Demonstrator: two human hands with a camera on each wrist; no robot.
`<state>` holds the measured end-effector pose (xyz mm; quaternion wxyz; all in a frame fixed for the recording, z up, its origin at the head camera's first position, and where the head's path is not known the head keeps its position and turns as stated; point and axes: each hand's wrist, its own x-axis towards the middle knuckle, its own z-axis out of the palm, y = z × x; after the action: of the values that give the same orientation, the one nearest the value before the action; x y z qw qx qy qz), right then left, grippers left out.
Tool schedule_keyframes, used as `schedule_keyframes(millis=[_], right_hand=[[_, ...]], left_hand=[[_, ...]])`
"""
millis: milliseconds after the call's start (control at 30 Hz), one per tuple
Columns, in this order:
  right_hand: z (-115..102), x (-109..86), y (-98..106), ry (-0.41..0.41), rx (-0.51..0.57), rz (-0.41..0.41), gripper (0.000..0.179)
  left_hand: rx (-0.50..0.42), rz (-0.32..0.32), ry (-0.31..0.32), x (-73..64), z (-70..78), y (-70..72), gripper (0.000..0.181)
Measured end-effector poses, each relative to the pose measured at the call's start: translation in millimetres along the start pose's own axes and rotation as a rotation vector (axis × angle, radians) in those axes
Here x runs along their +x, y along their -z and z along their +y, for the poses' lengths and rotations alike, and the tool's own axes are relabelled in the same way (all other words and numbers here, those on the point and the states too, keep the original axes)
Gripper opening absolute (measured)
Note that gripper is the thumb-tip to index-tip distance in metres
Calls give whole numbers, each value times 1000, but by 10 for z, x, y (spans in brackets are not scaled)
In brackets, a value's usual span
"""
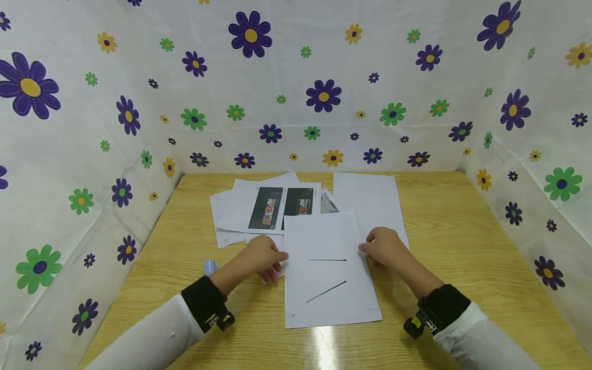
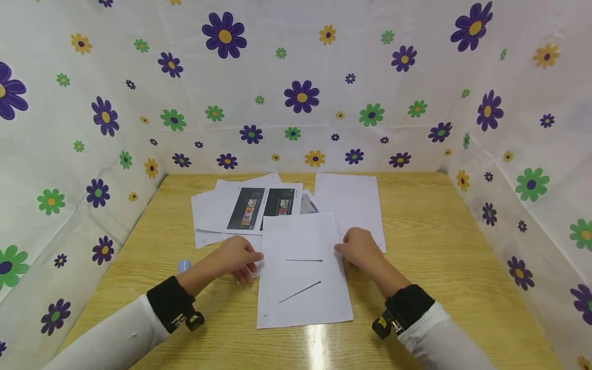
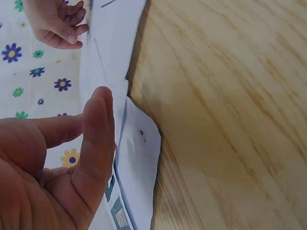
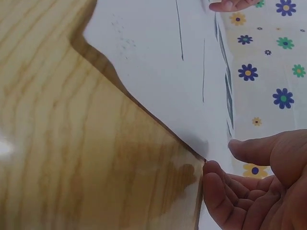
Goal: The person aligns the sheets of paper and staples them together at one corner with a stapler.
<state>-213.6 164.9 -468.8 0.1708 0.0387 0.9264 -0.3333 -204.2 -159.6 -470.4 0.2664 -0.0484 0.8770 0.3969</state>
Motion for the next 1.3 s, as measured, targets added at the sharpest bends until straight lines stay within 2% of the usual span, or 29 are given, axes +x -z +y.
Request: schedule_keyframes(millis=[300, 467, 633, 733, 867, 1000, 1167, 1300], right_hand=[[-245, 108, 129, 55, -62, -8, 46], [-455, 191, 185, 127, -97, -3, 50], [-673, 301, 231, 251, -132, 0, 53], [-782, 389, 266, 311, -156, -12, 54], [-912, 513, 337, 369, -181, 1, 57], [-1039, 634, 391, 414, -184, 10, 57], [-1176, 790, 386, 434, -199, 24, 54], [-1283, 911, 342, 465, -212, 21, 56]], left_hand=[[-282, 57, 8, -1, -34, 126, 34], [-365, 63, 26, -52, -17, 170, 43], [-429, 44, 72, -109, 5, 199, 56], [-572, 1, 95, -131, 5, 201, 61], [-871, -15, 122, -152, -3, 168, 62], [-1105, 42, 106, -192, 10, 111, 62], [-1266, 132, 62, -227, 61, 65, 71], [-1376, 197, 62, -229, 100, 49, 80]])
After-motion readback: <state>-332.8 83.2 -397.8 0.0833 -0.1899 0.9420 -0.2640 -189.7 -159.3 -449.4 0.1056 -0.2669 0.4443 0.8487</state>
